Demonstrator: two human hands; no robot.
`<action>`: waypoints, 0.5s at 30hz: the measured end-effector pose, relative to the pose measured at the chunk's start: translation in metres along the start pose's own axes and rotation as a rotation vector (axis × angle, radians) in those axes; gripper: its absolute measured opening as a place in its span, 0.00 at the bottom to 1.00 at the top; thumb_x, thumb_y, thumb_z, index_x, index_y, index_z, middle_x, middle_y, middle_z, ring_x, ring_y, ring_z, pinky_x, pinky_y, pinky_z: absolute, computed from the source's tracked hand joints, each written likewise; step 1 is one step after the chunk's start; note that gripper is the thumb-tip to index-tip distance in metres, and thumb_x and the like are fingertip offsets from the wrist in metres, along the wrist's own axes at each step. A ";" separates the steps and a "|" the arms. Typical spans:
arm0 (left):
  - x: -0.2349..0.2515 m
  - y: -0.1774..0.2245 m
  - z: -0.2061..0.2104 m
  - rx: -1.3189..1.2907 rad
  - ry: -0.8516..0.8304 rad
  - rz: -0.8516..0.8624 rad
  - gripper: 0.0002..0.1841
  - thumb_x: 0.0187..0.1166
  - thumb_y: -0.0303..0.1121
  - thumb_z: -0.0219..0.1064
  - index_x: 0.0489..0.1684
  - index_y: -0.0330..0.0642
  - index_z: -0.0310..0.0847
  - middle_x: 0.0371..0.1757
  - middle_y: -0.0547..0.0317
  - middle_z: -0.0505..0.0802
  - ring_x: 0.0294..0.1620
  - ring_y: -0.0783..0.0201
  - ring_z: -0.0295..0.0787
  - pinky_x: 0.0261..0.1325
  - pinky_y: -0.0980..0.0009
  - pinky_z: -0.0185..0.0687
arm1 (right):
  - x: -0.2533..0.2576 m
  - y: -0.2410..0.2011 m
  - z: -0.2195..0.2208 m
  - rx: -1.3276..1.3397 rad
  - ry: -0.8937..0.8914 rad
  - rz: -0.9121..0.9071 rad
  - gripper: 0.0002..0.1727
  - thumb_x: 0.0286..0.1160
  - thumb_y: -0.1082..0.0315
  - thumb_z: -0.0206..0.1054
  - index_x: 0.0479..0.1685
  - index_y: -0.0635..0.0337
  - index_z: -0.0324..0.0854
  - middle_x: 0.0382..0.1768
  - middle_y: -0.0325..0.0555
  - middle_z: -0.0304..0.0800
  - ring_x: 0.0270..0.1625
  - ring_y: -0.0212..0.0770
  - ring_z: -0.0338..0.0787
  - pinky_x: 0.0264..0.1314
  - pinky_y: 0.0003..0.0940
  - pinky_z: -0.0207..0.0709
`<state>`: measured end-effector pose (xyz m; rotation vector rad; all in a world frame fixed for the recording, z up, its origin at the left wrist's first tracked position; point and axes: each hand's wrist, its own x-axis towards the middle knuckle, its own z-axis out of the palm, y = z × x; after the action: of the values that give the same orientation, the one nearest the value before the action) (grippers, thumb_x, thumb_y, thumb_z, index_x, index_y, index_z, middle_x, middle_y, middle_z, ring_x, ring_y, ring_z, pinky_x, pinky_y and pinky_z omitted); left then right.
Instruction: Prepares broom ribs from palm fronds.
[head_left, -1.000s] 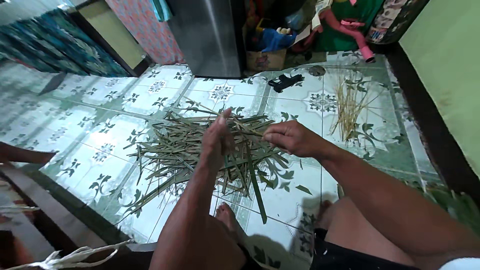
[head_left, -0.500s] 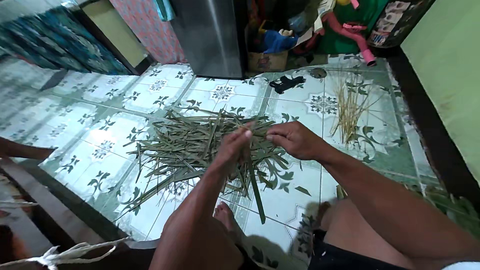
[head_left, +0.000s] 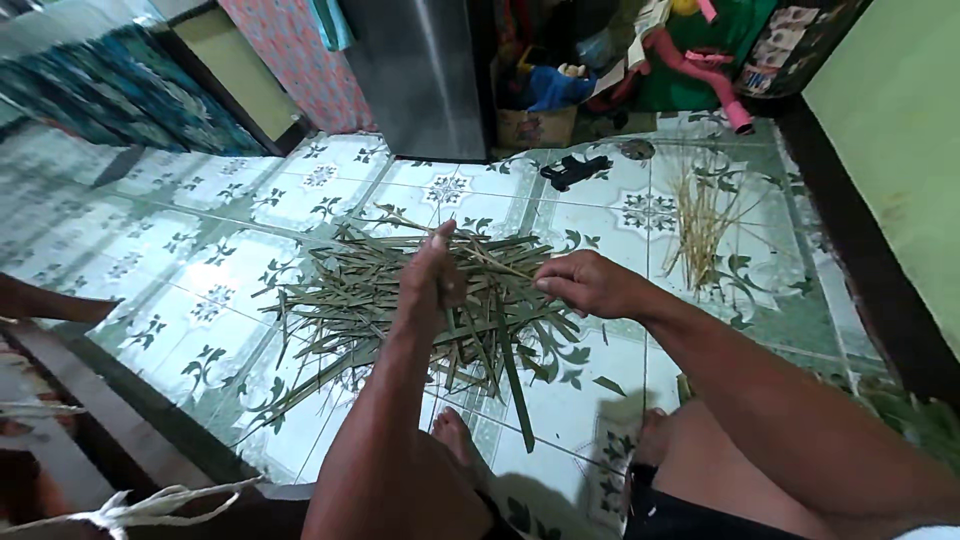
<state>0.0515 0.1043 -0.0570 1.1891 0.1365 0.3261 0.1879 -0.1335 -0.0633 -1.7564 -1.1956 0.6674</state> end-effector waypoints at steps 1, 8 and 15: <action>-0.001 -0.001 0.002 0.002 0.013 -0.008 0.26 0.87 0.54 0.56 0.80 0.55 0.72 0.11 0.73 0.72 0.07 0.77 0.66 0.13 0.80 0.71 | 0.001 -0.002 0.002 0.038 -0.017 0.038 0.14 0.90 0.64 0.57 0.53 0.63 0.86 0.31 0.37 0.86 0.20 0.22 0.76 0.24 0.19 0.75; -0.010 -0.028 0.029 0.177 -0.093 -0.171 0.23 0.90 0.41 0.54 0.79 0.43 0.74 0.14 0.69 0.77 0.11 0.75 0.70 0.16 0.79 0.71 | 0.008 -0.003 0.013 0.010 0.102 -0.002 0.15 0.91 0.63 0.55 0.46 0.60 0.86 0.27 0.33 0.84 0.20 0.21 0.75 0.24 0.20 0.73; -0.004 -0.019 0.016 0.113 -0.053 -0.139 0.27 0.88 0.50 0.56 0.83 0.51 0.70 0.13 0.71 0.76 0.09 0.76 0.70 0.15 0.79 0.71 | 0.004 0.001 0.007 0.049 0.074 -0.045 0.15 0.91 0.63 0.55 0.51 0.59 0.88 0.26 0.30 0.84 0.20 0.19 0.72 0.24 0.17 0.68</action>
<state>0.0558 0.0828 -0.0694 1.2919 0.1919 0.1665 0.1844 -0.1280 -0.0670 -1.6939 -1.1564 0.5954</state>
